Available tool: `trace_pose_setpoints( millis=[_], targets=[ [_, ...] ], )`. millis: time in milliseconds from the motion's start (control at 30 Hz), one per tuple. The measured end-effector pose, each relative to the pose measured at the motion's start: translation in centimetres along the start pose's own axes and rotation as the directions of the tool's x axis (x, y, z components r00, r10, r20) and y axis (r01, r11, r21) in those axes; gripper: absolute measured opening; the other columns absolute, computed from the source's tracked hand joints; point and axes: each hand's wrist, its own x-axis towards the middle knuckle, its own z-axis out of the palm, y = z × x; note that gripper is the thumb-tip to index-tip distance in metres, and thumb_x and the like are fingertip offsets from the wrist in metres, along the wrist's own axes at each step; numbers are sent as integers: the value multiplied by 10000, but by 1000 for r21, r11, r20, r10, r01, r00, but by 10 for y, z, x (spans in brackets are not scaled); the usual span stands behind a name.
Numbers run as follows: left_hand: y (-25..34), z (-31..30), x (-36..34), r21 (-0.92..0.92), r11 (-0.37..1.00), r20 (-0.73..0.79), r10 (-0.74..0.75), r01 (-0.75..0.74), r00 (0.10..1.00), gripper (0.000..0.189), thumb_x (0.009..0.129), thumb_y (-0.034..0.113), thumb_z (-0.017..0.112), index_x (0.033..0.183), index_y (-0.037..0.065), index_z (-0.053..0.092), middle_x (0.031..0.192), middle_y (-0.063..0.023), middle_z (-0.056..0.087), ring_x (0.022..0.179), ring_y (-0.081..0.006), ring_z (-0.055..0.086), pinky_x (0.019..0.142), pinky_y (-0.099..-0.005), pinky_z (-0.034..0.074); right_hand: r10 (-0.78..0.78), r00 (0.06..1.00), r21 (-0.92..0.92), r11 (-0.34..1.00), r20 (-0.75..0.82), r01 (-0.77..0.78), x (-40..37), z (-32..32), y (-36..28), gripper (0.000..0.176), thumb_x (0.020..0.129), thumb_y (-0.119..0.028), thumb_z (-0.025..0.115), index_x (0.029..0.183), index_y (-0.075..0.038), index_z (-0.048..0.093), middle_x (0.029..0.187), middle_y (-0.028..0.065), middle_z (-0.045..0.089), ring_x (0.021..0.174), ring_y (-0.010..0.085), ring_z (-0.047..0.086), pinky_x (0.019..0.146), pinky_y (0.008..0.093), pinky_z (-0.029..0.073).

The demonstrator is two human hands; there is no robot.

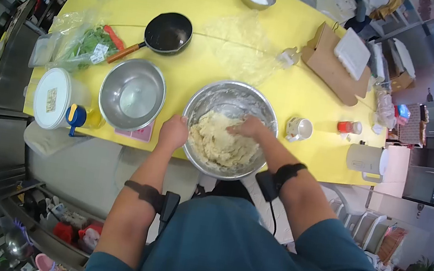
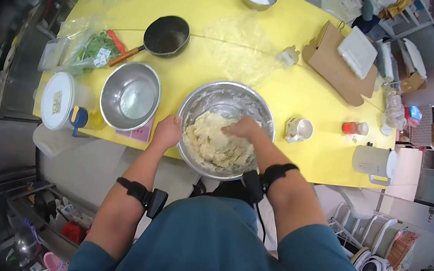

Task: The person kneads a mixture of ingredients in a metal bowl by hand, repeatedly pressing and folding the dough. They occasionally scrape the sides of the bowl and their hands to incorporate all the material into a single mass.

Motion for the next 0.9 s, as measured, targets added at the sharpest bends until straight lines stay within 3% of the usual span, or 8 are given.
trace_pose_setpoints(
  millis=[33,67,167,433,567,667,800,900],
  targets=[
    [-3,4,3,13,1000,-9,7,-7,1000,399,1022,314,435,1033,-37,625,1032,-300,666,993,-463,635,887,-531,485,3,999,39,999,-49,-1,-2,1,-7,1039,657,-646,792,1353,79,525,1281,295,609,1250,392,566,1017,413,481],
    [-4,7,4,28,1000,-11,7,-7,1000,395,1022,309,434,1038,-35,627,1035,-299,667,995,-462,636,889,-531,485,7,981,-46,999,-195,-16,-31,-1,-39,755,697,-479,805,1189,67,629,1124,295,672,1138,392,627,931,436,530],
    [-11,9,3,-32,999,24,11,-10,1000,390,1022,301,431,1056,-34,629,1048,-293,667,1004,-460,635,895,-529,484,-210,900,-76,978,-382,196,-65,20,-77,588,765,-374,739,1150,57,629,1075,287,667,1068,393,646,909,449,536],
    [-5,-2,-2,-79,996,54,-23,27,998,379,1028,298,427,1041,-29,619,1033,-295,667,993,-462,634,885,-529,484,-459,884,-479,796,-84,369,-91,73,-55,298,833,-179,592,1110,-69,581,1065,191,645,996,345,669,832,455,534],
    [-4,-2,-2,-84,996,70,-36,42,997,381,1032,304,420,1029,-27,610,1011,-293,668,974,-468,634,875,-532,484,-364,924,-595,718,120,360,-61,72,-55,337,852,-109,539,1187,-76,533,1081,203,632,1019,357,656,834,459,525],
    [-9,3,0,-61,998,66,-6,10,998,381,1032,304,418,1024,-26,608,1003,-294,669,968,-472,633,876,-536,482,-441,893,-620,678,87,395,-26,71,-43,405,844,-129,565,1244,-103,507,1135,206,633,1053,349,653,864,447,520],
    [-4,-7,3,-105,994,53,9,-3,999,389,1034,309,414,1029,-27,611,1010,-294,667,977,-466,632,889,-533,480,-334,914,-560,722,230,405,1,34,-62,524,816,-226,648,1311,-121,509,1240,228,606,1130,401,611,989,456,469],
    [-29,14,4,-11,999,56,41,-41,998,400,1035,314,409,1034,-29,615,1022,-292,665,981,-457,634,898,-528,479,-444,766,-489,592,466,641,15,6,-63,555,830,-282,666,1353,-140,545,1293,244,580,1158,419,585,1028,452,448]
  ],
)
